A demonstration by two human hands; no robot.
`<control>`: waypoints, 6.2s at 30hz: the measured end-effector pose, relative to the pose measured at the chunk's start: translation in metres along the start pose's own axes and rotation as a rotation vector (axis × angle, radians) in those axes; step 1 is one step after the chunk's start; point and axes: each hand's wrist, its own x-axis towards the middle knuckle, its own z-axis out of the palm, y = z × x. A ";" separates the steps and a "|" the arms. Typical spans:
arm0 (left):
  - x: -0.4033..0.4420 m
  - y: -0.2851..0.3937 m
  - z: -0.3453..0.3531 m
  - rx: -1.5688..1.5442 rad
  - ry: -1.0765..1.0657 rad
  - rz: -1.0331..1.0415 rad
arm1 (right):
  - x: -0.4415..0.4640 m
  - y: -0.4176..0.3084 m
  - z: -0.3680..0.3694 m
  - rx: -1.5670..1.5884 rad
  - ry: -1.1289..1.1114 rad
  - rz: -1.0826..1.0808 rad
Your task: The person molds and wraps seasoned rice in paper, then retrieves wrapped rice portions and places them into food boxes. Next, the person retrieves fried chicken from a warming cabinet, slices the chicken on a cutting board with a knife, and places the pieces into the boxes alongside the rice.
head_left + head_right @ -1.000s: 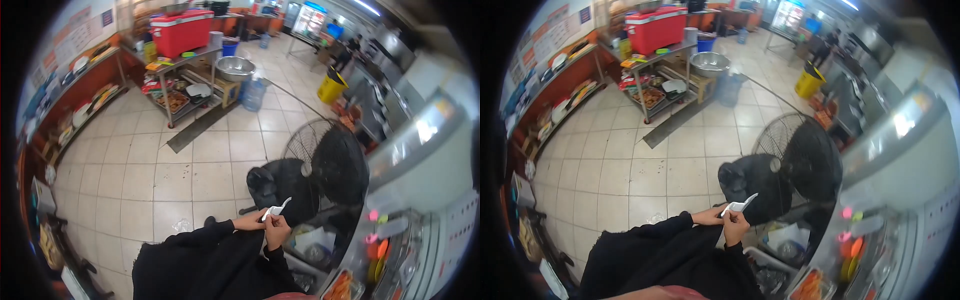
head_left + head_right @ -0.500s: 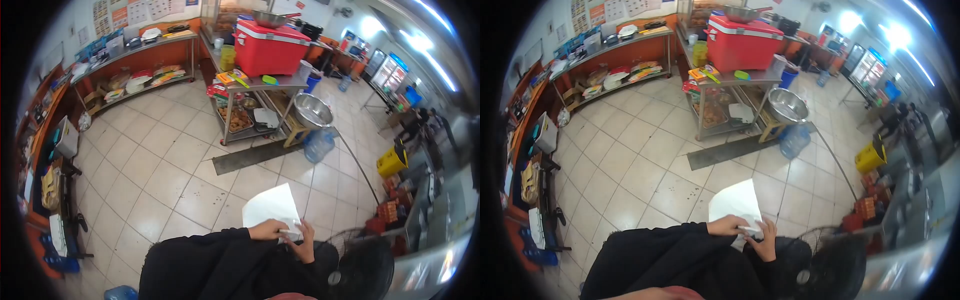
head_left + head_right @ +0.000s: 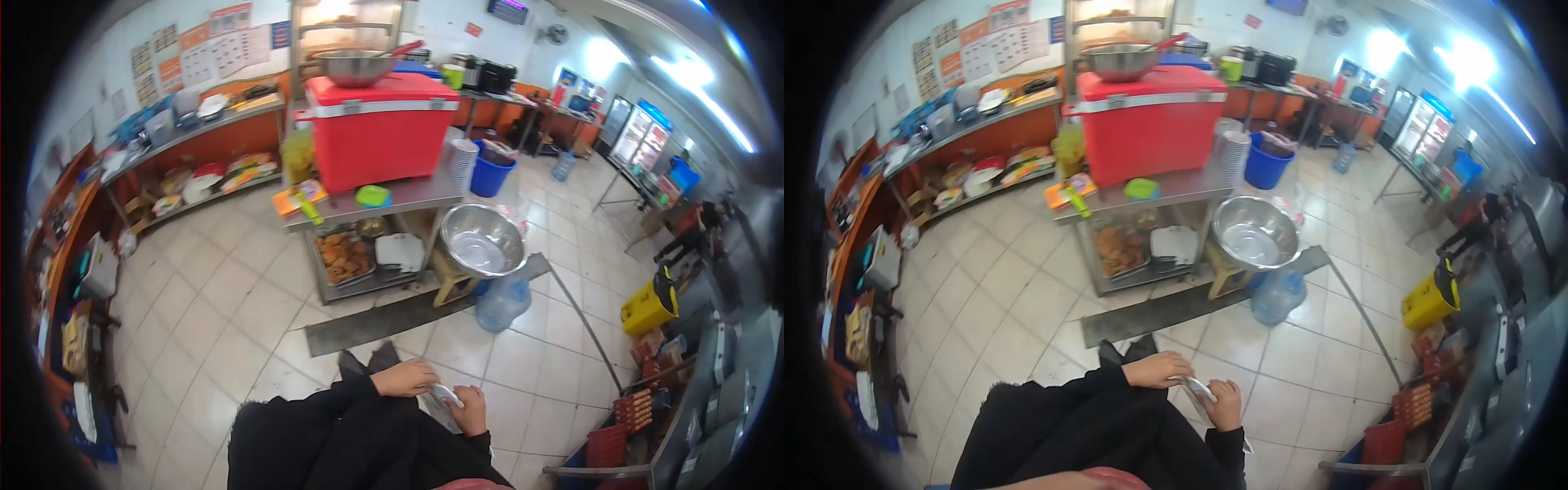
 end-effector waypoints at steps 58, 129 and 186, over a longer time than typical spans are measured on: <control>0.946 -0.583 0.116 -0.779 0.381 -0.624 | 0.732 0.843 -0.289 0.351 -0.321 0.287; 0.639 -1.278 -0.579 -0.419 0.451 -0.933 | 1.666 0.488 0.228 0.081 -0.430 -1.466; 0.680 -1.325 -0.513 -0.621 0.809 -1.009 | 1.637 0.581 0.240 0.932 -0.911 -0.261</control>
